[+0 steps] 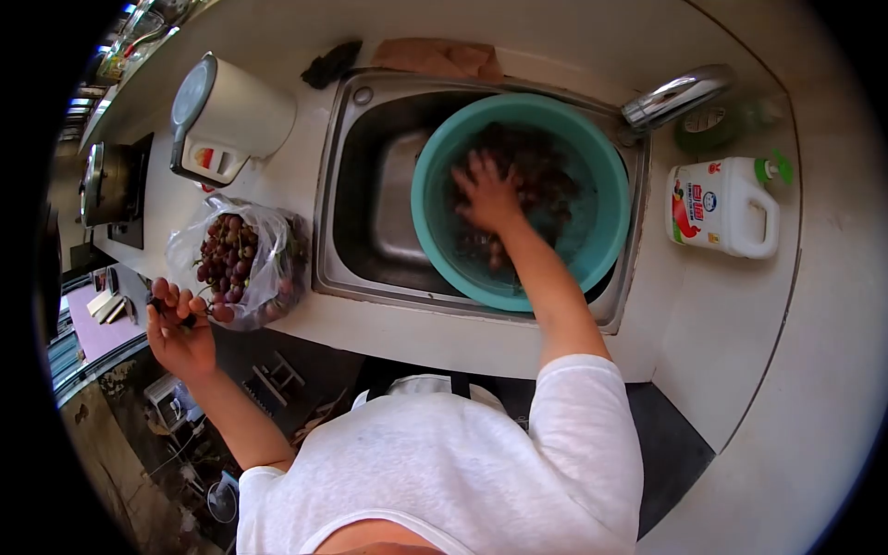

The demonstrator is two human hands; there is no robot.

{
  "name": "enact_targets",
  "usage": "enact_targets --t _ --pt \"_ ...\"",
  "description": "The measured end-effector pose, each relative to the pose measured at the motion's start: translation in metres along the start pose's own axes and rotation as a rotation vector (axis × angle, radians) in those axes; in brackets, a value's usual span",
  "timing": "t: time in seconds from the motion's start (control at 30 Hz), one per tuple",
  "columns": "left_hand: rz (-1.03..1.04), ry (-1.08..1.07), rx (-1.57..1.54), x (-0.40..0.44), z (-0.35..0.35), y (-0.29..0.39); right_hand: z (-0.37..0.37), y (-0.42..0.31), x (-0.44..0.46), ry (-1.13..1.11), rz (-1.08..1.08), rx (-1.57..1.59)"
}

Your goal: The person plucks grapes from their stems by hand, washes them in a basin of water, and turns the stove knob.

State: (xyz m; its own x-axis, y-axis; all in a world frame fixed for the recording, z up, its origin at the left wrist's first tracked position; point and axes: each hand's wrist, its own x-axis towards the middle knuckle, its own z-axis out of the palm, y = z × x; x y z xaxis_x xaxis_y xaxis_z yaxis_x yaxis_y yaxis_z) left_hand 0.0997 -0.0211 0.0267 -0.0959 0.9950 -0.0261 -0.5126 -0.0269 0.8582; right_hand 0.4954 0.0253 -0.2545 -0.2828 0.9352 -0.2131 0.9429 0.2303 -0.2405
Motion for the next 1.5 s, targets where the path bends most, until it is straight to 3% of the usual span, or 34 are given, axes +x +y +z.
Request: enact_targets --t 0.17,0.27,0.37,0.47,0.53,0.67,0.77,0.83,0.97,1.07,1.13,1.2,1.27,1.33,1.37,1.43,1.5 --pt "0.007 0.046 -0.004 -0.001 0.0 0.006 0.007 0.047 -0.024 0.134 0.243 -0.022" --pt "0.004 0.016 -0.012 -0.002 -0.01 0.008 0.027 0.018 -0.071 0.062 0.277 -0.05" --pt "0.015 0.085 -0.008 -0.004 -0.012 0.005 0.021 -0.016 -0.072 -0.022 -0.065 0.106" --pt "0.007 0.082 -0.004 -0.005 -0.006 0.005 0.005 -0.004 -0.022 0.038 -0.064 0.017" --pt "0.006 0.061 -0.003 -0.006 -0.004 0.006 -0.015 0.02 -0.002 0.044 0.14 -0.035" --pt "0.005 0.027 0.01 -0.006 -0.01 0.011 0.005 0.056 -0.03 0.044 0.319 -0.062" --pt "0.003 0.032 -0.024 -0.006 -0.016 0.011 0.027 0.031 -0.076 0.019 0.275 -0.15" --pt "0.007 0.047 -0.023 -0.005 -0.017 0.01 0.028 -0.003 -0.074 -0.145 0.188 0.004" --pt "0.015 0.081 0.005 -0.002 -0.011 0.008 0.014 0.008 -0.018 0.009 0.055 -0.091" --pt "-0.002 0.046 -0.008 0.0 -0.008 0.009 -0.013 0.04 -0.004 0.022 0.292 -0.16" --pt "-0.003 0.044 0.008 0.001 -0.009 0.01 -0.005 0.054 -0.024 -0.062 0.515 -0.004" --pt "-0.003 0.071 -0.014 0.003 -0.014 0.008 0.022 0.049 -0.062 0.026 0.502 0.134" --pt "-0.008 0.063 -0.029 0.004 -0.014 0.008 0.032 0.016 -0.083 -0.034 0.382 0.023" --pt "-0.01 0.058 -0.038 0.004 -0.012 0.005 0.01 -0.014 -0.073 -0.028 0.151 0.084" --pt "-0.008 0.06 -0.035 0.003 -0.01 0.004 0.006 -0.019 -0.061 -0.028 0.148 0.082" --pt "-0.006 0.071 -0.021 0.001 -0.005 0.003 0.004 -0.013 -0.023 -0.041 -0.018 -0.056" --pt "-0.021 0.007 -0.04 0.001 0.002 0.005 -0.004 0.009 0.001 0.055 0.13 -0.187"
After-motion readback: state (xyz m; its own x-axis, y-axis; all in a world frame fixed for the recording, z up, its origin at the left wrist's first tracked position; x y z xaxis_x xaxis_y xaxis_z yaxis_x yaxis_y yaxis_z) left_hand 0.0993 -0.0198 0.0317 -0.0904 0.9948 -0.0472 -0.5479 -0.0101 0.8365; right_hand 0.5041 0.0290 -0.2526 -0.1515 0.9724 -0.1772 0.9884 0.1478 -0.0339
